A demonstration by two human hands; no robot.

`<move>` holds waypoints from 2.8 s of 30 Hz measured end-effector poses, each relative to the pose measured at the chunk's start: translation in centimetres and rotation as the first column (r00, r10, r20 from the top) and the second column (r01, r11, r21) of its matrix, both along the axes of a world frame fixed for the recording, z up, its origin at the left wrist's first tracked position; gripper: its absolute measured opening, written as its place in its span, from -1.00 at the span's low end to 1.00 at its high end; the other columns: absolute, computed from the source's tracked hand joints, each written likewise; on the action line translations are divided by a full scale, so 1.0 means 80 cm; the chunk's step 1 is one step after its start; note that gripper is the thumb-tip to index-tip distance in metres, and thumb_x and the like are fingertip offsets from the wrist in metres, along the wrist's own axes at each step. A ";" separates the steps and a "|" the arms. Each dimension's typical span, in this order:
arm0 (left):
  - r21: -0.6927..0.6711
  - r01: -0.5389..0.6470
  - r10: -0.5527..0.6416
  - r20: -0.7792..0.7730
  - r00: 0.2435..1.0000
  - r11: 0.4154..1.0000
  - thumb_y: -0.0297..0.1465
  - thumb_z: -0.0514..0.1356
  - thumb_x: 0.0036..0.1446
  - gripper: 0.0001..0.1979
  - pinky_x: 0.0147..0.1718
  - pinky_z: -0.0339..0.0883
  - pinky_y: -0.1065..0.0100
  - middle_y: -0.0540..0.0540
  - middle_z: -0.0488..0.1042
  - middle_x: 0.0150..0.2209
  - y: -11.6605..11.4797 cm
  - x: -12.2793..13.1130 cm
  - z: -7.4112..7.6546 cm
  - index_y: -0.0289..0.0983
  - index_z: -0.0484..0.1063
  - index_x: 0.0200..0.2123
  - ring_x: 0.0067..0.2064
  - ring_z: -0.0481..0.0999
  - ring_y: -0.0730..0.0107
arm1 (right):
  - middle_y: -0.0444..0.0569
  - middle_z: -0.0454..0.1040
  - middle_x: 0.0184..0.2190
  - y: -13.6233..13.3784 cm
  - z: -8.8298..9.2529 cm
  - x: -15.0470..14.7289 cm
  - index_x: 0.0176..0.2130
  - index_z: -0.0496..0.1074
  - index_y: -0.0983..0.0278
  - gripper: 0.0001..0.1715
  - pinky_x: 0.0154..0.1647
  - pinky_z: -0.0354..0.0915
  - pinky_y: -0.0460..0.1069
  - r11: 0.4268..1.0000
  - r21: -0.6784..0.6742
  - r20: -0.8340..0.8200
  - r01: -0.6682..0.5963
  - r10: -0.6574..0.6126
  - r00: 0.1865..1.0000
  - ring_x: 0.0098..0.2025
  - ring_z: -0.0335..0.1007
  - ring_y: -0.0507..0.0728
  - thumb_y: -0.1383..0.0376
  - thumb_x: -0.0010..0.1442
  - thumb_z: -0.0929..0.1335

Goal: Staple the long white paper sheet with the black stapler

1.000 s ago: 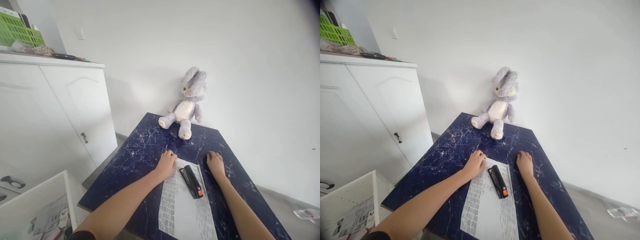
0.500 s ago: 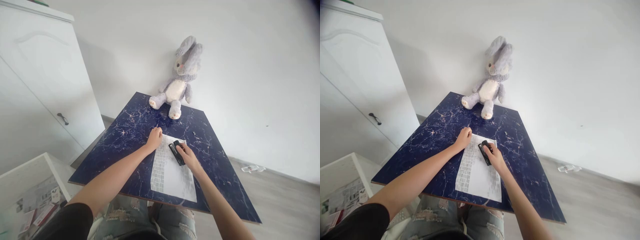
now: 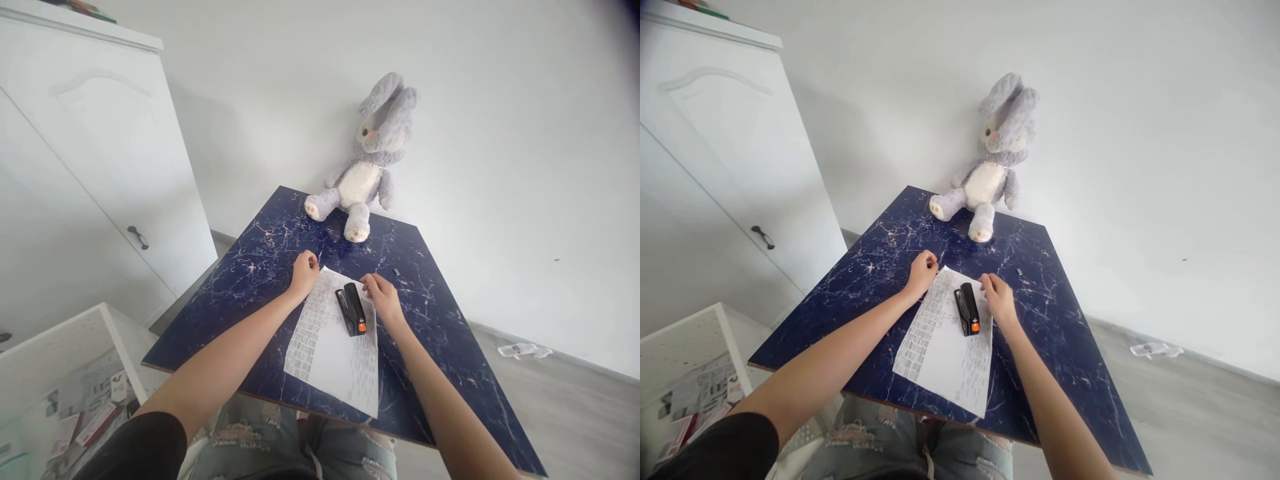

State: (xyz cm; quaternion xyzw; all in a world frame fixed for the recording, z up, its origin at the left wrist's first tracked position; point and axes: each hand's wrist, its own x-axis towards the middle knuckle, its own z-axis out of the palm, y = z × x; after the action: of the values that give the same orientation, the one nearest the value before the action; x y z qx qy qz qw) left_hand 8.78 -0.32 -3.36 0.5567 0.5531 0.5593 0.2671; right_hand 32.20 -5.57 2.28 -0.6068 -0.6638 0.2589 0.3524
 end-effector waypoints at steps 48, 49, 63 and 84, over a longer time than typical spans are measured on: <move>0.065 0.164 -0.156 -0.116 0.981 0.984 -0.76 0.14 -0.04 -0.72 -0.16 0.54 0.24 -0.06 0.29 -0.23 -0.011 0.001 0.010 -0.27 0.39 -0.37 -0.24 0.46 0.40 | 0.19 0.56 -0.07 0.084 -0.068 0.115 -0.12 0.58 0.36 -0.57 0.15 0.20 0.16 0.945 0.294 0.425 0.143 -0.263 0.866 -0.03 0.40 0.29 0.20 0.23 0.24; 0.064 0.163 -0.155 -0.117 0.981 0.985 -0.76 0.14 -0.04 -0.72 -0.15 0.54 0.24 -0.06 0.30 -0.22 -0.010 0.001 0.009 -0.27 0.39 -0.37 -0.24 0.46 0.40 | 0.19 0.56 -0.04 0.084 -0.068 0.113 -0.09 0.58 0.36 -0.54 0.17 0.19 0.17 0.947 0.291 0.433 0.134 -0.255 0.865 -0.01 0.40 0.29 0.18 0.25 0.23; 0.057 0.138 -0.129 -0.140 0.982 0.989 -0.77 0.13 -0.07 -0.69 -0.21 0.47 0.31 -0.07 0.31 -0.24 -0.010 0.001 0.006 -0.25 0.40 -0.36 -0.22 0.44 0.37 | 0.13 -0.01 0.48 0.054 -0.053 0.055 0.45 0.03 0.09 -0.21 0.33 0.00 0.43 0.989 0.053 0.682 -0.136 0.064 0.729 0.47 -0.12 0.36 -0.17 0.41 0.07; 0.081 0.028 -0.019 -0.104 0.994 0.996 -0.68 0.16 0.05 -0.80 -0.13 0.36 0.24 -0.06 0.37 -0.31 -0.008 0.001 0.010 -0.25 0.39 -0.42 -0.24 0.45 0.32 | 0.36 -0.18 0.49 0.066 -0.052 0.019 0.46 0.02 0.30 0.08 0.38 -0.22 0.46 0.999 -0.039 0.677 0.031 0.003 0.736 0.51 -0.32 0.48 -0.32 0.28 0.14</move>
State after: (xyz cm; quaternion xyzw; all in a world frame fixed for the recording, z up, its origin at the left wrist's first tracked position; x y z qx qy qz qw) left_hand 8.84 -0.93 -2.59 0.6018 0.5360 0.5490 0.2215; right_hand 33.68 -0.31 -1.91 -0.6725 -0.7355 0.0339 0.0747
